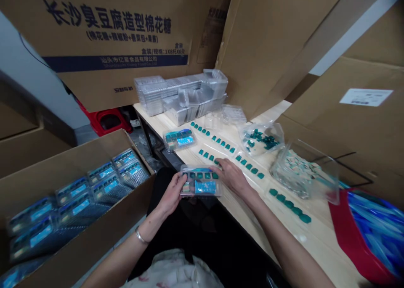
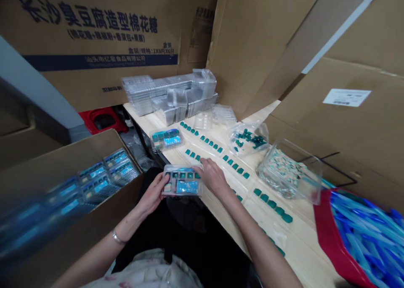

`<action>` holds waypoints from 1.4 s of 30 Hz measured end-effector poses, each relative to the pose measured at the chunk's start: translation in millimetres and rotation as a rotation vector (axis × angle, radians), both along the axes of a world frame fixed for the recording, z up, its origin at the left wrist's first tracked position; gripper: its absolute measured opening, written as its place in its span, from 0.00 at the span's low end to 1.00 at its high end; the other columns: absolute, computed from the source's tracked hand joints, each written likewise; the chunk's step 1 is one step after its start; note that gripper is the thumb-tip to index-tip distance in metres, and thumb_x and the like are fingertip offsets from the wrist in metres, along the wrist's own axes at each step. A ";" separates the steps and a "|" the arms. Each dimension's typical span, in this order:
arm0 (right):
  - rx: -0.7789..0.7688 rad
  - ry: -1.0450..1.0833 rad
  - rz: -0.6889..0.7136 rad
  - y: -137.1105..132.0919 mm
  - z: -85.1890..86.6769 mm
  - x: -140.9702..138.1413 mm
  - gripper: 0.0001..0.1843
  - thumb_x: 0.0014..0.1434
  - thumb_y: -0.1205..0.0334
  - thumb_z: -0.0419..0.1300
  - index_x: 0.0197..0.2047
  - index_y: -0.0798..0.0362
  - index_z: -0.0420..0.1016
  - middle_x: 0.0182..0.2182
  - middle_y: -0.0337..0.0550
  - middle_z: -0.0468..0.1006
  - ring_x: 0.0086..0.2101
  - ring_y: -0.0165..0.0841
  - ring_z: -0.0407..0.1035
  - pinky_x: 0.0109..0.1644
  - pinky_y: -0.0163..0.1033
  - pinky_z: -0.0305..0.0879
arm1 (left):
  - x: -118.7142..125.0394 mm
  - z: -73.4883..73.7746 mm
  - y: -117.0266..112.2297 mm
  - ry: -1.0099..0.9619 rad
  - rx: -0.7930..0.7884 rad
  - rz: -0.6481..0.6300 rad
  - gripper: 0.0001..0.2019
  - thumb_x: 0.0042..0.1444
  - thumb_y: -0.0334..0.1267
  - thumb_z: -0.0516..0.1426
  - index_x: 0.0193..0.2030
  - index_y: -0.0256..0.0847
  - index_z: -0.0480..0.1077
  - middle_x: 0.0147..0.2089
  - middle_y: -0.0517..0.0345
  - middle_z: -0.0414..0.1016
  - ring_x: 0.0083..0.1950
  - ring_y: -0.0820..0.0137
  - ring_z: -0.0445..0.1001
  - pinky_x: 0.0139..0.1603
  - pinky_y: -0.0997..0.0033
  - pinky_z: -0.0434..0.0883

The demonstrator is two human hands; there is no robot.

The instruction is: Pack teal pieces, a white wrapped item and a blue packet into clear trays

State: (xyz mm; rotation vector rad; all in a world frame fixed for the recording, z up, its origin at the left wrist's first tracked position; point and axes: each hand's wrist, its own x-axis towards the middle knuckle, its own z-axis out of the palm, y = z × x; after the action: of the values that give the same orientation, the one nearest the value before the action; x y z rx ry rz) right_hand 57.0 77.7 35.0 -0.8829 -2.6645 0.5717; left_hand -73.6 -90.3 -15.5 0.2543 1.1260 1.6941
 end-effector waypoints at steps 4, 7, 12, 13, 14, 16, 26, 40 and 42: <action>-0.316 0.041 -0.037 -9.7 -0.4 7.5 0.23 0.61 0.49 0.48 0.54 0.54 0.64 0.31 0.44 0.76 0.30 0.35 0.71 0.36 0.39 0.66 | -11.0 19.3 -8.4 0.118 0.019 0.046 0.19 0.54 0.48 0.56 0.49 0.42 0.65 0.42 0.56 0.73 0.35 0.70 0.74 0.34 0.72 0.70; -0.363 0.137 -0.007 0.6 6.4 -23.9 0.21 0.62 0.52 0.48 0.54 0.54 0.64 0.31 0.43 0.76 0.28 0.32 0.70 0.34 0.37 0.65 | -41.2 32.1 -2.4 0.441 -0.061 0.105 0.19 0.54 0.52 0.53 0.46 0.41 0.68 0.42 0.54 0.74 0.40 0.65 0.73 0.41 0.69 0.68; -0.117 0.071 -0.012 41.0 27.9 -105.7 0.22 0.64 0.53 0.45 0.54 0.56 0.65 0.36 0.47 0.77 0.36 0.34 0.72 0.43 0.38 0.64 | -120.8 52.7 34.0 1.151 -0.442 0.151 0.27 0.57 0.58 0.42 0.38 0.38 0.72 0.37 0.47 0.76 0.43 0.56 0.73 0.45 0.63 0.64; -0.044 0.033 -0.017 48.4 30.3 -120.0 0.22 0.64 0.53 0.43 0.54 0.56 0.65 0.39 0.48 0.77 0.40 0.35 0.71 0.45 0.38 0.63 | -134.2 55.9 42.7 1.273 -0.539 0.101 0.30 0.58 0.58 0.39 0.39 0.38 0.72 0.38 0.44 0.76 0.44 0.56 0.73 0.45 0.63 0.65; 0.022 -0.021 -0.025 54.7 31.3 -132.4 0.22 0.65 0.53 0.40 0.54 0.55 0.64 0.41 0.49 0.77 0.43 0.35 0.71 0.46 0.37 0.62 | -145.6 58.3 51.0 1.365 -0.631 0.057 0.31 0.58 0.58 0.37 0.40 0.37 0.72 0.39 0.42 0.76 0.45 0.55 0.73 0.45 0.62 0.65; 0.118 -0.141 -0.037 63.2 29.5 -151.3 0.23 0.67 0.55 0.36 0.54 0.55 0.63 0.43 0.50 0.76 0.44 0.36 0.70 0.46 0.37 0.61 | -161.5 59.3 65.2 1.466 -0.744 0.006 0.32 0.59 0.57 0.35 0.40 0.35 0.72 0.41 0.38 0.76 0.46 0.52 0.73 0.46 0.58 0.65; 0.159 -0.280 -0.117 53.1 1.6 -173.8 0.19 0.64 0.67 0.41 0.54 0.59 0.63 0.41 0.55 0.76 0.45 0.40 0.70 0.45 0.41 0.62 | -180.2 39.2 84.9 1.559 -0.894 -0.168 0.33 0.59 0.56 0.35 0.36 0.34 0.73 0.43 0.33 0.75 0.47 0.51 0.73 0.47 0.52 0.65; 0.197 0.009 -0.119 23.1 45.9 -19.0 0.16 0.64 0.60 0.46 0.39 0.52 0.74 0.38 0.46 0.77 0.41 0.34 0.71 0.42 0.34 0.61 | -97.5 99.5 216.3 1.212 -0.220 -0.118 0.22 0.49 0.55 0.57 0.40 0.36 0.68 0.40 0.45 0.75 0.43 0.59 0.73 0.42 0.65 0.67; 0.150 0.091 -0.066 4.2 42.1 14.8 0.16 0.64 0.60 0.45 0.37 0.52 0.74 0.36 0.44 0.78 0.39 0.32 0.71 0.43 0.33 0.62 | -79.9 102.2 266.6 1.097 -0.186 -0.133 0.22 0.52 0.50 0.57 0.46 0.33 0.67 0.42 0.44 0.73 0.41 0.62 0.73 0.39 0.66 0.69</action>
State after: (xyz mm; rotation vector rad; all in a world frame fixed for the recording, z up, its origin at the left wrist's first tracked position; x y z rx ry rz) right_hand 71.8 81.8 77.1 -0.8767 -2.5481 0.3814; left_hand -153.6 176.4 86.8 1.2019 1.9700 1.2777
